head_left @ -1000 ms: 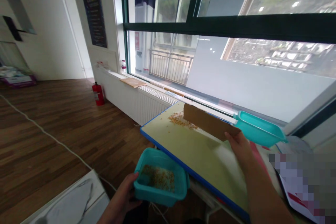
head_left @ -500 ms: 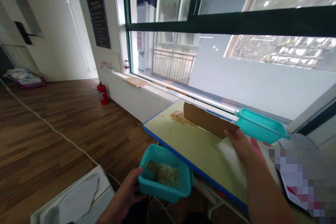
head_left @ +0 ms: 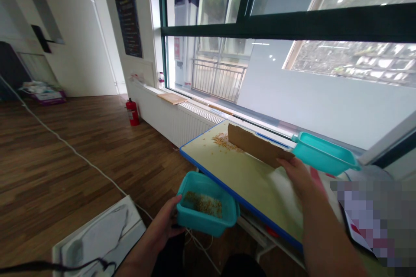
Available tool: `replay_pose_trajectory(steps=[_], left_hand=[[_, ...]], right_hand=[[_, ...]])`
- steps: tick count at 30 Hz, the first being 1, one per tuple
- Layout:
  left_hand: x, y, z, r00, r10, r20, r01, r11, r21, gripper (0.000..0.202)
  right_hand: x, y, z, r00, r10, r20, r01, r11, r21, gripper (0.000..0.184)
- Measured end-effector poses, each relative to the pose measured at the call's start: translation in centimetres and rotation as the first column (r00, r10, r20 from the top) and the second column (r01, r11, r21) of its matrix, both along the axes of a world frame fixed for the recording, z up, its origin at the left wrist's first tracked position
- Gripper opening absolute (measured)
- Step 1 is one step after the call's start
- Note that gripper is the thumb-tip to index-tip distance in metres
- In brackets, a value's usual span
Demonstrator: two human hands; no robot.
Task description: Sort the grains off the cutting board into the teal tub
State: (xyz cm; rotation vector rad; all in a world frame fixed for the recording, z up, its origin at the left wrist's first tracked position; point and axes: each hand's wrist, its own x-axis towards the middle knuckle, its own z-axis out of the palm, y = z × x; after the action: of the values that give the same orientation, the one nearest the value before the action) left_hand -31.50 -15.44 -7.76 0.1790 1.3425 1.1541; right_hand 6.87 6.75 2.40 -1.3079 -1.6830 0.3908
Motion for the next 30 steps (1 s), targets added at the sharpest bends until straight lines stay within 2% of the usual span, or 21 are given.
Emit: replay_pose_trajectory(steps=[3, 7, 16, 23, 30], left_hand=[[0.3, 0.0, 0.3, 1.0, -0.016, 0.017, 0.016, 1.0, 0.009, 0.048], [0.7, -0.2, 0.5, 1.0, -0.002, 0.001, 0.002, 1.0, -0.008, 0.051], [0.5, -0.1, 1.0, 1.0, 0.018, -0.014, -0.018, 1.0, 0.002, 0.05], [0.2, -0.1, 0.9, 1.0, 0.011, -0.01, -0.011, 1.0, 0.001, 0.046], [0.2, -0.1, 0.9, 0.999, 0.027, -0.021, -0.027, 1.0, 0.011, 0.044]], right_hand=[[-1.0, -0.1, 0.3, 0.998, -0.003, -0.063, -0.001, 0.998, -0.069, 0.024], [-1.6, -0.4, 0.4, 0.997, -0.03, -0.075, 0.025, 0.998, -0.056, 0.025], [-1.4, -0.5, 0.5, 0.996, -0.036, -0.078, 0.033, 0.999, -0.042, 0.02], [-1.0, -0.1, 0.2, 0.992, -0.013, -0.128, 0.005, 0.998, -0.059, 0.029], [-0.7, -0.1, 0.4, 0.984, -0.042, -0.174, 0.027, 0.996, -0.089, 0.026]])
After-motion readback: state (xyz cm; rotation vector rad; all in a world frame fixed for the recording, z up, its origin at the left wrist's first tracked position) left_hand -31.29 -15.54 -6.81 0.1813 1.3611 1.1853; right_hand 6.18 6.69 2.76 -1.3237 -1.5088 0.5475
